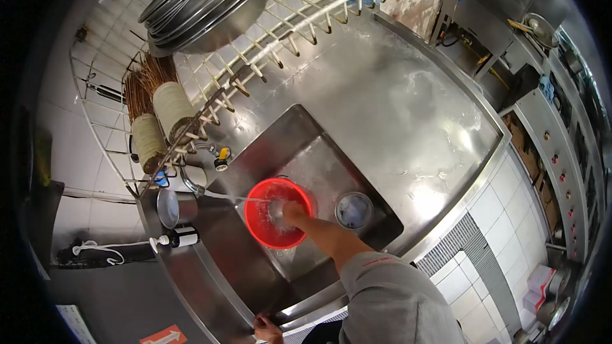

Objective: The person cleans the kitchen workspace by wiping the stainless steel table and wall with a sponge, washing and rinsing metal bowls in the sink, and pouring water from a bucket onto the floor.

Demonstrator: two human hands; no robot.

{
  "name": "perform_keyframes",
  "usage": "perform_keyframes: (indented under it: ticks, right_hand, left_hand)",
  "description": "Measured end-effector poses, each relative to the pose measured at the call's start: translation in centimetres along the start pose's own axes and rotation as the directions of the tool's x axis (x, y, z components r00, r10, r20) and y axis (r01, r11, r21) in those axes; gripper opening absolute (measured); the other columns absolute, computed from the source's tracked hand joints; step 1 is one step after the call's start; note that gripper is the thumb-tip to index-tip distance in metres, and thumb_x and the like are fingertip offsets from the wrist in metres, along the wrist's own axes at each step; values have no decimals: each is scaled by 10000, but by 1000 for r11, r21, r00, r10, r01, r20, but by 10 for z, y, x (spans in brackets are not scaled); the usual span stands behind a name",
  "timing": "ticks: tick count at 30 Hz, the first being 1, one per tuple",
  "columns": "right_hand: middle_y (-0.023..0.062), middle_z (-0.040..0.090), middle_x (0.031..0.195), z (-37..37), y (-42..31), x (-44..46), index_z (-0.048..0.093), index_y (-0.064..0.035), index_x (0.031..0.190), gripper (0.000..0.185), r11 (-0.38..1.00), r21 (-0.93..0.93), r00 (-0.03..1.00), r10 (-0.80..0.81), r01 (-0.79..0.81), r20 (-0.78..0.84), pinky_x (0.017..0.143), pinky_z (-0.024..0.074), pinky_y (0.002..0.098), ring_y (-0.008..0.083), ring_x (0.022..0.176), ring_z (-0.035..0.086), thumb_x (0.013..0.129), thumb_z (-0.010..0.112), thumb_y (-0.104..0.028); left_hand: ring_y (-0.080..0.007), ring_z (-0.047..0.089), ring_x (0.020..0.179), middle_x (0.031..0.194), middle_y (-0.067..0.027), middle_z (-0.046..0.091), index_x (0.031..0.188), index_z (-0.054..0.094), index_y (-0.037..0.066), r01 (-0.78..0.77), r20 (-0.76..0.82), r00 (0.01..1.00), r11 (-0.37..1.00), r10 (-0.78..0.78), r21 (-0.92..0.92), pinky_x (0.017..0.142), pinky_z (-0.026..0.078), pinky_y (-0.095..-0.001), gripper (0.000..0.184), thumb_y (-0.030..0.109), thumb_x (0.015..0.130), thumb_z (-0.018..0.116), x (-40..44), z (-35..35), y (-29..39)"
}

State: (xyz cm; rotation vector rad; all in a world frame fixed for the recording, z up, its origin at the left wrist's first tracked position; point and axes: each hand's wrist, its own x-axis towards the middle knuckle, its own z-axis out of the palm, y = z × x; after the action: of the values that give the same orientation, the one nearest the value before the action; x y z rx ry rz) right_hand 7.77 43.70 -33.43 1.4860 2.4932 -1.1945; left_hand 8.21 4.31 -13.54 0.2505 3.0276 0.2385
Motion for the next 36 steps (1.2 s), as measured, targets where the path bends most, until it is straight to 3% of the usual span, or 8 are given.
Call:
perform_keyframes:
  ticks: [1,4,6,11,14,27,33,36]
  right_hand:
    - [215,625,1048,-4,4,-1,412,-252,1378,550,922,374,990,53,-98,128,658,588,445,382,833,667,861,522,-100]
    - [183,674,931,-21,-8,3,487,-162,1324,512,859,371,875,164,-353,455,669,602,402,311,779,686,820,570,-131]
    - [196,672,933,-1,9,6,464,-105,1330,556,953,300,942,-65,-39,329,566,592,385,294,695,683,780,542,-87]
    - [212,668,889,-112,-13,-78,407,-17,1354,633,803,586,979,-188,109,76,420,535,359,263,548,660,727,492,-24]
    - [221,654,850,-189,-15,-153,380,0,1369,628,646,755,975,-79,-109,208,429,542,346,241,528,656,762,529,-60]
    - [202,634,807,-362,166,-470,396,24,1298,540,456,890,913,373,-28,-163,398,514,304,237,489,627,768,496,4]
    - [218,632,818,-379,247,-579,429,19,1276,521,469,881,811,538,-63,-228,391,531,325,257,492,632,755,437,41]
    - [235,632,839,-366,279,-603,431,16,1277,531,442,888,809,564,-124,-168,395,539,331,267,485,632,748,411,60]
  left_hand:
    - [-392,651,760,893,-207,684,991,685,76,-4,5,1000,1000,4,1,696,507,-490,478,504,901,492,-2,0,-1]
    - [-382,657,752,870,-216,681,960,685,55,-48,-26,999,999,48,13,682,509,-491,511,520,898,482,4,10,-12]
    - [-267,662,711,752,-41,697,855,654,100,-196,-131,976,967,176,-164,644,489,-410,274,338,906,528,6,20,-24]
    - [-279,656,758,815,-14,704,878,662,137,-170,-103,982,981,161,-91,658,478,-421,333,403,909,464,2,11,-12]
    - [-289,657,785,845,-9,708,890,675,156,-189,-92,978,981,185,-32,664,478,-434,332,406,905,458,-10,-4,3]
    - [-256,671,816,890,-15,716,986,655,175,-388,-110,919,919,379,-70,714,502,-395,275,382,901,495,1,9,-28]
    - [-287,552,1063,1153,-96,615,1138,643,160,-649,28,683,625,729,-435,916,424,-401,408,368,793,711,-24,22,-29]
    - [-311,548,1052,1112,-116,626,1134,640,153,-893,-150,416,371,897,-256,913,420,-415,474,271,699,786,-71,25,24]
